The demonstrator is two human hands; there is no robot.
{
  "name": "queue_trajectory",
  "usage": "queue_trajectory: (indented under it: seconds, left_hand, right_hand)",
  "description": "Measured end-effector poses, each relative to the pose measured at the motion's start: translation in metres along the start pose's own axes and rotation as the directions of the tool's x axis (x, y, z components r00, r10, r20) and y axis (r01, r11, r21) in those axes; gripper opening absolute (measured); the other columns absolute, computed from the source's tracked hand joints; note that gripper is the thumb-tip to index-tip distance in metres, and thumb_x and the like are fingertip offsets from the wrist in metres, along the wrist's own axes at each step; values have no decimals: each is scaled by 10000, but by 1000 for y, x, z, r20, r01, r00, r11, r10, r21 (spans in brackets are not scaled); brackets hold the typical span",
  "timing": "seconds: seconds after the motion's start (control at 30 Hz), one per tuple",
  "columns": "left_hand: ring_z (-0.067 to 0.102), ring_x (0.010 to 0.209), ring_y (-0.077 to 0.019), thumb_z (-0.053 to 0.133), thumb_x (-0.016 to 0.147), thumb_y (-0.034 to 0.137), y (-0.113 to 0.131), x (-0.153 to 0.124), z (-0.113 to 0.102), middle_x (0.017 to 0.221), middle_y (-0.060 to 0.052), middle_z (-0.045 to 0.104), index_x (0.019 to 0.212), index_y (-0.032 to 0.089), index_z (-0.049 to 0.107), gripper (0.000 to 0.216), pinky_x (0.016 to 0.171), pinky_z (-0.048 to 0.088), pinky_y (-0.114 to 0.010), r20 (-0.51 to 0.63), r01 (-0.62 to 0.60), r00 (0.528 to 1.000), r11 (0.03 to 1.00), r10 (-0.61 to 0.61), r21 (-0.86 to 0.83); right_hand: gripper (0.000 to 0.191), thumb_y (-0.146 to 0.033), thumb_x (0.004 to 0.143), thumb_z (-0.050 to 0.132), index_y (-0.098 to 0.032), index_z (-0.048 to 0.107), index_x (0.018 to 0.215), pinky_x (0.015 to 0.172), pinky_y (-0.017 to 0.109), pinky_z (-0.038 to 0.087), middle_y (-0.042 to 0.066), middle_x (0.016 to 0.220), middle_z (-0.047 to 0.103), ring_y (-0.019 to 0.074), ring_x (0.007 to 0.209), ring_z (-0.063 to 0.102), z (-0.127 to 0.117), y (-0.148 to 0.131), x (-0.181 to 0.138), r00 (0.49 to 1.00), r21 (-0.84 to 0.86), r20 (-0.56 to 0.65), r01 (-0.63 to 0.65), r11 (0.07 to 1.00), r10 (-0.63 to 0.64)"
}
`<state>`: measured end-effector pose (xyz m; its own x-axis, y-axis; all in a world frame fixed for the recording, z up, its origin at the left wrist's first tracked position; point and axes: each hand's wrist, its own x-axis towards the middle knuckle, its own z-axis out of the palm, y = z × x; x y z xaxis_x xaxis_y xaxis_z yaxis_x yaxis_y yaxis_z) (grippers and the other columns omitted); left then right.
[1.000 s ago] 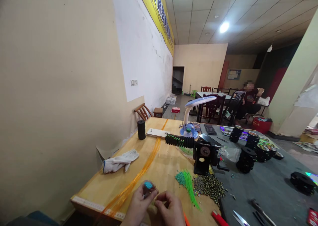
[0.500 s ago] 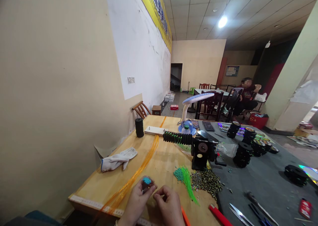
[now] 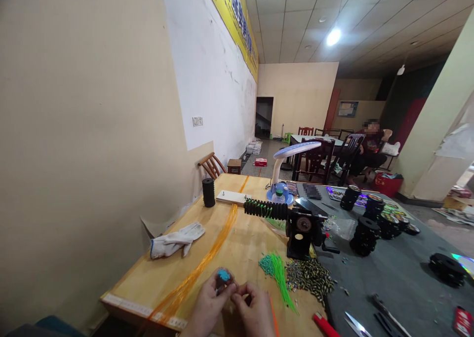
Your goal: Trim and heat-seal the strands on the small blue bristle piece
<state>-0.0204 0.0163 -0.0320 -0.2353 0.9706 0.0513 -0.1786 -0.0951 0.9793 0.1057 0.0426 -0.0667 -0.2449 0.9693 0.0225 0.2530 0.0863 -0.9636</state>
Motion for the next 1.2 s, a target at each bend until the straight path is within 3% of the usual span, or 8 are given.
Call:
queue_trajectory:
  seconds: [0.17,0.37,0.57,0.87,1.03,1.2]
  left_hand:
    - [601,675,-191,767,640,300,-9,2,-2,673,-18,647,712,168,615,214,657,471,-279,4,-19,1000,1000,18,22]
    - [605,690,-196,768,642,325,-9,8,-5,688,-30,654,729,159,614,243,671,467,-287,-9,-30,1000,998,30,50]
    - [598,685,-187,760,656,331,-8,10,-4,680,-21,640,726,162,602,241,670,467,-280,4,-35,999,998,35,49]
    - [582,666,-176,766,640,291,-14,12,-2,660,-7,625,716,159,607,220,653,460,-270,7,-21,1000,999,21,32]
    - [568,651,-169,735,671,272,-15,13,-3,664,-3,616,724,161,588,191,645,448,-274,21,-25,1000,998,24,65]
    - [578,675,-179,720,673,249,-19,12,-3,680,-7,616,741,160,581,179,664,450,-285,28,-25,999,998,24,62]
  right_hand:
    - [237,-374,723,620,-155,638,635,519,233,336,5,564,592,137,538,504,-2,-2,1,999,-67,-28,19,998,-21]
    - [205,-293,698,620,-151,691,829,526,234,368,49,767,689,126,533,517,-7,-6,-3,1000,-28,8,2,1000,-2]
    - [162,-299,736,571,-155,639,710,534,239,368,16,588,616,154,558,547,-4,2,-1,1000,-47,-11,20,999,-21]
    - [210,-341,746,563,-163,624,654,628,264,410,41,664,657,195,678,586,-7,-9,1,999,-113,-36,16,993,-21]
    - [172,-301,756,553,-177,669,781,643,252,434,42,759,700,200,721,629,-7,2,-1,999,-116,27,30,993,-27]
    - [192,-309,755,543,-166,648,682,601,253,426,41,665,671,196,655,611,-6,2,0,999,-160,-5,36,986,-37]
